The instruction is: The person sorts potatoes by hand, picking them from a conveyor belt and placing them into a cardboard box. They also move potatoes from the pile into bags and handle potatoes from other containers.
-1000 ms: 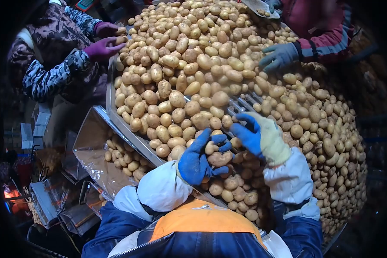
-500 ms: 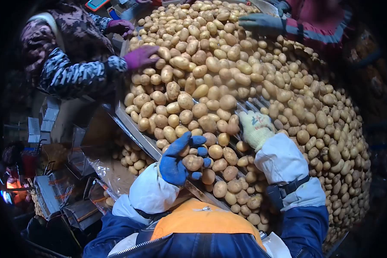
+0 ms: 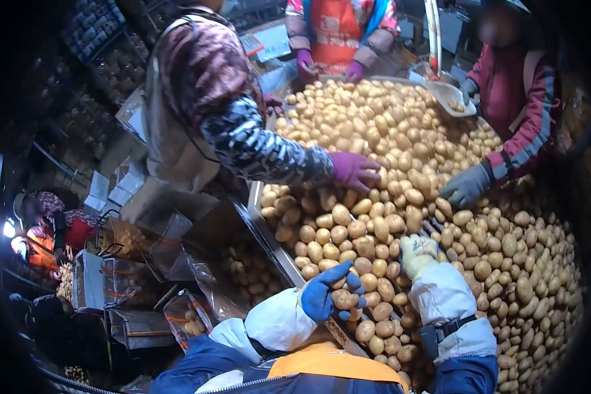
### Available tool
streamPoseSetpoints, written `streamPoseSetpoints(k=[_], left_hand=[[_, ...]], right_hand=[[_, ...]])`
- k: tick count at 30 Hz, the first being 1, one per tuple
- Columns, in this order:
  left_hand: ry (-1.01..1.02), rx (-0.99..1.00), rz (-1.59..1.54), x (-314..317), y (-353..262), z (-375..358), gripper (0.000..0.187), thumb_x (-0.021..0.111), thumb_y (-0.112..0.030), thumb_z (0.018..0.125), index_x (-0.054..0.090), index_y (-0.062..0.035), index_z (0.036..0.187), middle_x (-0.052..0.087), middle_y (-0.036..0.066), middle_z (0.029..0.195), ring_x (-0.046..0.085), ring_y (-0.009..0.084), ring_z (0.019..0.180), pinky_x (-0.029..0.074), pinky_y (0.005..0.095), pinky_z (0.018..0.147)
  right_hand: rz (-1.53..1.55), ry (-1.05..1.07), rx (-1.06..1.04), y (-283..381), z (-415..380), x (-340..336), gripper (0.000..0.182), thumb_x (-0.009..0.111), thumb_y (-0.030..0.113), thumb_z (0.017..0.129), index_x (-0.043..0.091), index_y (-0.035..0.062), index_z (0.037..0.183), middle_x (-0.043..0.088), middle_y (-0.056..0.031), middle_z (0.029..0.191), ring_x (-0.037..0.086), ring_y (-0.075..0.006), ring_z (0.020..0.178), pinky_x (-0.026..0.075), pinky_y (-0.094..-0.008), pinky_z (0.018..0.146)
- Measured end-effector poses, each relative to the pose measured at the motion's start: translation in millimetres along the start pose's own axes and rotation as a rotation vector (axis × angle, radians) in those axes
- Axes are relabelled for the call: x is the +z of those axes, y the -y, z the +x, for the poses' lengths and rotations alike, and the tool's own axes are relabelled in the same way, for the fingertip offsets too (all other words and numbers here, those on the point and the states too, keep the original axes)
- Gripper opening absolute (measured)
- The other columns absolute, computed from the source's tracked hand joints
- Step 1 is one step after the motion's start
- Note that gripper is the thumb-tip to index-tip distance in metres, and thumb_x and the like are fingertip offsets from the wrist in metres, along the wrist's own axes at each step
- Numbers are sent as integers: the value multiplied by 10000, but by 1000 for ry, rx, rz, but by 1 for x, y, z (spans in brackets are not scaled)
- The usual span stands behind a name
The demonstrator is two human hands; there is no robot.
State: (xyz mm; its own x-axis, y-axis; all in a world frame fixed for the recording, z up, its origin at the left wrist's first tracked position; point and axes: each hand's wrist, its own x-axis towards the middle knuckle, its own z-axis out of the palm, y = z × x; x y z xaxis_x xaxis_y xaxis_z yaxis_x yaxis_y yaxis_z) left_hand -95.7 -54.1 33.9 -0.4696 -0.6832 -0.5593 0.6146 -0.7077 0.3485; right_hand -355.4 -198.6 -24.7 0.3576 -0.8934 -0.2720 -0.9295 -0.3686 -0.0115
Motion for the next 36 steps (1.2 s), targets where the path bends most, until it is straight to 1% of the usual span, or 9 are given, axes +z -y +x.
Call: streamPoseSetpoints(k=[11,15,18,20,23,28,30,32,36], left_hand=[[-34,71,-73,-10,9,-9,430,754,-453,999,692,-84,1211,719,64,1170,742,285,1040,577,386,661],[-68,68,-64,-16,5,-8,488,715,-446,1026,654,-95,1358,718,57,1196,735,257,1068,586,385,696],[-28,38,-50,-9,1,-12,505,674,-442,1055,622,-115,1436,703,52,1260,729,255,1094,588,395,735],[10,45,31,-9,8,-4,492,605,-416,1099,567,-143,1507,671,54,1378,714,240,1142,571,394,762],[196,-17,-98,-18,10,9,473,533,-405,1133,550,-126,1516,678,64,1372,704,195,1139,555,385,756],[387,43,-9,-18,3,4,543,437,-456,1155,633,-7,1389,731,112,1263,707,172,1050,565,330,754],[445,74,1,-27,8,8,587,406,-473,1158,659,25,1335,750,137,1205,716,191,1029,575,311,739],[417,45,31,-31,10,11,589,401,-470,1159,650,30,1344,757,145,1177,723,193,1007,582,313,720],[309,50,-45,-31,12,6,480,523,-451,1123,677,-49,1337,751,81,1198,726,173,1010,584,333,721]], right_hand=[[9,84,30,12,-13,-37,252,575,152,996,696,75,1203,768,-203,1143,740,-395,1087,563,-509,945],[228,-70,163,-20,-8,-29,487,852,321,839,680,49,1204,779,-209,1088,756,-395,1048,576,-497,923],[784,-146,142,-5,-24,-56,542,927,243,804,673,16,1225,771,-145,1015,743,-243,871,606,-391,843],[1238,-113,-85,12,-27,-46,469,867,57,865,655,-8,1278,761,-82,971,717,-139,838,606,-296,748],[1043,-187,-310,66,-54,-74,553,896,108,848,669,-19,1336,770,-96,1016,718,-128,886,604,-294,785],[654,-350,-608,91,-62,-82,570,874,157,849,681,15,1368,783,-145,1075,759,-274,911,600,-369,845],[748,-222,-577,95,-64,-73,570,852,192,876,676,54,1400,777,-153,1050,734,-320,935,566,-434,871],[613,-189,-575,98,-72,-81,576,772,250,921,629,57,1445,779,-142,1087,734,-343,1001,452,-462,1037],[675,-93,-535,99,-75,-69,566,699,221,988,567,41,1508,761,-181,1191,723,-359,1103,488,-469,1048]])
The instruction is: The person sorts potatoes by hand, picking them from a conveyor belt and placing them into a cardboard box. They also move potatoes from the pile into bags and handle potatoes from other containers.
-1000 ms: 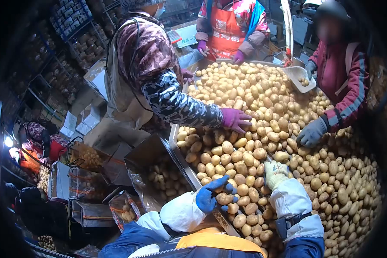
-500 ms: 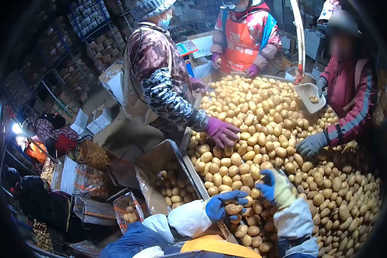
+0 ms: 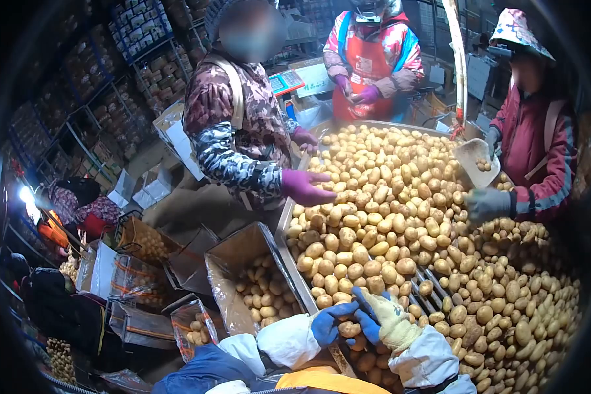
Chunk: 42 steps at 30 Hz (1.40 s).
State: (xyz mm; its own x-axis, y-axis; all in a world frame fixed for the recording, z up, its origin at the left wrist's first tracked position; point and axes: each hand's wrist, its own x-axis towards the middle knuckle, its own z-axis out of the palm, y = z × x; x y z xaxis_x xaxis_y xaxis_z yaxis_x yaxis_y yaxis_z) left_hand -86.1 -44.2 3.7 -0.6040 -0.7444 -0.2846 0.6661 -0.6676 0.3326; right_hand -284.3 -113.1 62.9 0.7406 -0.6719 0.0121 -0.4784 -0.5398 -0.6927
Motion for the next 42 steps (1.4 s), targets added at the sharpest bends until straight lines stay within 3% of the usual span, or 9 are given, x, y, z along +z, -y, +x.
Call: streamPoseSetpoints(k=[6,12,20,22,25,30,32,38,42], left_hand=[[-180,-60,-126,-2,-7,3,413,636,-446,1071,692,-142,1345,749,7,1202,729,141,1012,561,318,706],[-254,241,-22,10,3,10,420,635,-430,1062,699,-92,1303,771,90,1146,764,210,966,647,382,820],[-293,6,-93,4,-16,-3,454,674,-487,1040,663,-106,1288,718,53,1037,716,246,808,533,406,614],[-355,-17,-11,9,-22,-7,451,663,-481,1047,665,-112,1306,727,51,1051,726,234,782,550,397,593],[-303,-15,-45,6,-23,-4,449,655,-466,1051,670,-105,1318,744,62,1053,746,225,751,568,383,561],[-302,-55,-76,12,-28,2,458,628,-458,1066,673,-73,1309,752,77,1047,759,233,747,586,395,569],[-260,-45,-57,4,-26,6,459,618,-456,1071,671,-67,1310,753,78,1045,760,235,753,590,400,573],[-245,-41,13,9,-29,3,474,608,-467,1075,650,-66,1323,724,83,1057,748,227,805,591,377,621],[-220,-81,31,6,-27,0,489,609,-482,1071,644,-65,1324,696,72,1061,738,214,841,586,354,663]], right_hand=[[594,-133,151,-11,-7,7,590,681,143,1042,477,-33,1568,673,-210,1407,675,-265,1264,539,-368,1082],[317,-239,-38,-25,-14,26,488,734,223,1024,615,-13,1434,729,-194,1266,717,-277,1167,575,-372,995],[99,-259,280,-34,-46,-25,352,727,186,981,716,23,1293,772,-225,1067,769,-349,955,604,-427,829],[-104,-494,191,-84,-53,-31,316,726,139,953,731,33,1251,761,-208,1013,747,-373,901,595,-441,796],[-465,-412,427,-136,-47,-63,342,690,161,952,713,48,1273,752,-218,1095,714,-441,1009,579,-500,895],[-707,-84,612,-172,-2,-90,598,710,220,950,539,138,1517,658,-172,1381,659,-370,1233,528,-487,1035],[-793,-76,673,-203,15,-78,550,757,229,899,592,160,1419,672,-159,1334,675,-357,1214,544,-501,992],[-843,-142,574,-155,-5,-90,534,809,298,867,626,153,1348,706,-167,1221,702,-374,1137,559,-509,930],[-434,-73,498,-129,-21,-91,508,765,385,933,687,137,1369,720,-194,1293,719,-392,1120,579,-492,930]])
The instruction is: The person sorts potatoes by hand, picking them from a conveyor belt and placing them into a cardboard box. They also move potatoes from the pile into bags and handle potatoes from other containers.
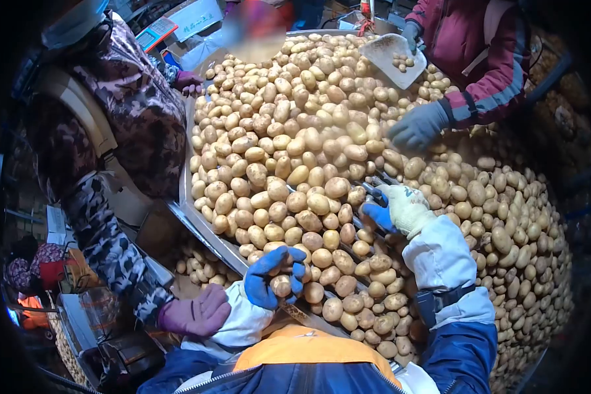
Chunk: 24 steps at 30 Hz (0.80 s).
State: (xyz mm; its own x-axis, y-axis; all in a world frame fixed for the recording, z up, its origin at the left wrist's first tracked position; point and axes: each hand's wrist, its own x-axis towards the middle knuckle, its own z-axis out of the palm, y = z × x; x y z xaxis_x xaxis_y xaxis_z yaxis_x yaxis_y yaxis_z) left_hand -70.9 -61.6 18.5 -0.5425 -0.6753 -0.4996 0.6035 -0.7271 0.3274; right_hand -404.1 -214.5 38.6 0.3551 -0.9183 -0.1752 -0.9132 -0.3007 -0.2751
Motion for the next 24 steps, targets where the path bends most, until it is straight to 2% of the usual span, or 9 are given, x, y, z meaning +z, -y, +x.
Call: streamPoseSetpoints(k=[3,4,6,7,12,15,18,19,24], left_hand=[[-93,1,57,12,0,1,517,570,-481,1088,640,-28,1327,727,107,1055,740,236,794,573,373,604],[-98,9,56,13,-1,2,517,570,-481,1088,640,-28,1327,727,107,1055,740,236,794,573,373,604],[-56,13,13,13,0,4,520,559,-483,1093,640,-24,1323,721,104,1041,737,229,805,561,367,612],[-67,5,3,12,0,5,514,559,-477,1094,642,-25,1323,725,103,1043,740,232,806,563,375,612],[-44,2,-10,10,0,9,498,580,-459,1088,640,-25,1324,711,95,1056,740,251,830,573,397,647],[-15,-26,-44,7,-1,8,485,603,-447,1082,637,-27,1323,694,91,1071,737,266,851,579,412,675],[-49,-25,-48,11,-3,5,477,601,-449,1085,639,-35,1318,699,87,1072,739,256,860,568,403,664],[-36,-35,-49,10,-4,5,476,599,-450,1086,641,-37,1317,700,85,1072,739,249,862,568,402,667],[-24,-46,-45,12,-5,5,473,599,-452,1087,643,-41,1316,703,78,1068,737,234,867,568,394,679]], right_hand=[[46,-22,174,3,19,0,387,721,350,974,742,156,1308,742,-189,1259,744,-372,1064,605,-447,879],[-40,-157,54,-7,30,18,387,706,242,961,722,181,1343,740,-177,1254,735,-365,1088,594,-461,909],[-192,48,83,-17,49,24,492,691,149,921,676,204,1410,731,-179,1250,723,-372,1111,576,-471,945],[-209,150,136,-9,51,15,458,693,193,918,653,202,1374,709,-150,1271,695,-348,1190,557,-476,984],[-363,119,38,-10,56,29,386,709,201,909,682,168,1293,707,-155,1259,694,-353,1184,558,-484,978],[-344,85,-49,-11,65,30,247,661,106,898,724,115,1136,695,-180,1245,686,-388,1158,560,-496,948],[-361,30,-95,-14,66,34,254,651,93,899,725,111,1142,706,-170,1220,683,-385,1157,558,-490,948],[-402,68,-28,-13,68,37,291,688,118,888,745,111,1173,668,-148,1374,672,-350,1220,549,-462,1023],[-386,4,-41,-17,58,41,320,678,111,890,684,123,1209,675,-146,1339,668,-360,1194,552,-459,990]])
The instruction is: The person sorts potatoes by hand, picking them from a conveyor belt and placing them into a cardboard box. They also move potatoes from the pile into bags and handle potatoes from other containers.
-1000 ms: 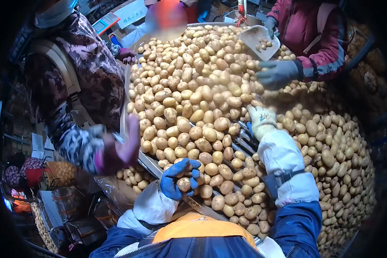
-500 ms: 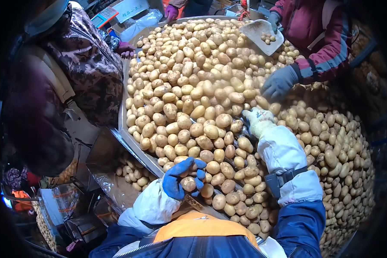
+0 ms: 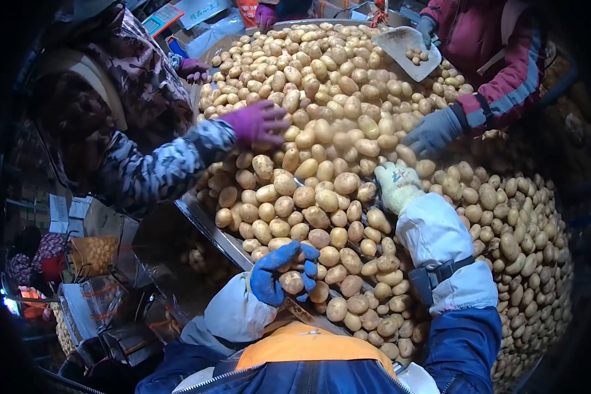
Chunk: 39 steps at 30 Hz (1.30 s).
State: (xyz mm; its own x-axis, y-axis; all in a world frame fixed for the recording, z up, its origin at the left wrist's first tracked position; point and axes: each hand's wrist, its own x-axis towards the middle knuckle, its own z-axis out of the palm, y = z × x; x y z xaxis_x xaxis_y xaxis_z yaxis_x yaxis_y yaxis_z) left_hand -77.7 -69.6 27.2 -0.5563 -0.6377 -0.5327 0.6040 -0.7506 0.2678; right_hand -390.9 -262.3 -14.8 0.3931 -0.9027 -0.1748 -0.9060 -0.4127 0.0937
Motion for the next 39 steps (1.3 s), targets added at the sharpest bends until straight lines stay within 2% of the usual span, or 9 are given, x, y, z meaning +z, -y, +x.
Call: streamPoseSetpoints(k=[3,10,17,21,24,26,29,34,39], left_hand=[[4,-11,9,-1,-1,1,485,610,-441,1084,635,-21,1325,691,84,1086,733,233,878,589,407,732],[51,-78,-113,8,-5,-1,481,619,-425,1081,626,-12,1328,678,87,1081,720,231,887,599,420,789],[204,-51,-205,-15,5,10,467,541,-459,1116,630,-60,1342,727,103,1127,744,274,928,592,442,762],[316,-39,-250,-23,10,30,428,504,-500,1129,623,-128,1304,675,50,1325,732,277,1090,599,421,798],[152,26,-157,2,8,30,486,510,-520,1120,624,-127,1382,637,99,1468,686,325,1258,613,445,875],[291,12,-260,0,13,44,653,488,-550,1118,527,-40,1524,658,135,1453,686,315,1253,606,461,932],[267,3,-278,15,11,46,630,462,-526,1135,517,-39,1530,672,140,1416,686,329,1250,610,451,930],[414,-52,-402,11,13,53,554,517,-525,1112,590,-95,1454,679,147,1386,703,399,1195,639,541,882],[413,-28,-481,2,13,52,544,528,-531,1107,597,-98,1430,669,146,1392,693,418,1188,635,546,868]], right_hand=[[112,10,-17,-6,-2,-6,354,719,129,859,679,150,1210,710,-141,1194,674,-361,1148,558,-480,951],[242,45,-12,-12,-13,-5,355,683,134,887,683,142,1242,739,-184,1144,713,-432,1080,569,-525,886],[166,-78,213,-13,-2,24,242,754,266,900,739,112,1086,771,-205,994,744,-427,962,578,-503,828],[562,-208,249,0,-27,-6,246,787,66,883,755,35,1125,780,-126,874,731,-187,789,588,-344,745],[1115,-120,181,40,-63,-58,211,771,17,926,743,-17,1133,786,-56,1002,707,-116,883,582,-284,830],[1300,5,138,68,-92,-93,243,781,51,938,750,-9,1172,780,-47,998,680,-88,872,562,-254,768],[1523,226,119,99,-117,-117,278,756,82,990,751,11,1259,762,-23,1040,665,-67,879,548,-217,779],[1521,180,67,102,-126,-110,314,716,118,1036,718,-15,1320,760,-4,1045,666,-51,896,553,-216,769],[1417,71,293,91,-138,-98,320,719,116,1037,710,-5,1333,763,-31,1047,682,-71,896,569,-230,789]])
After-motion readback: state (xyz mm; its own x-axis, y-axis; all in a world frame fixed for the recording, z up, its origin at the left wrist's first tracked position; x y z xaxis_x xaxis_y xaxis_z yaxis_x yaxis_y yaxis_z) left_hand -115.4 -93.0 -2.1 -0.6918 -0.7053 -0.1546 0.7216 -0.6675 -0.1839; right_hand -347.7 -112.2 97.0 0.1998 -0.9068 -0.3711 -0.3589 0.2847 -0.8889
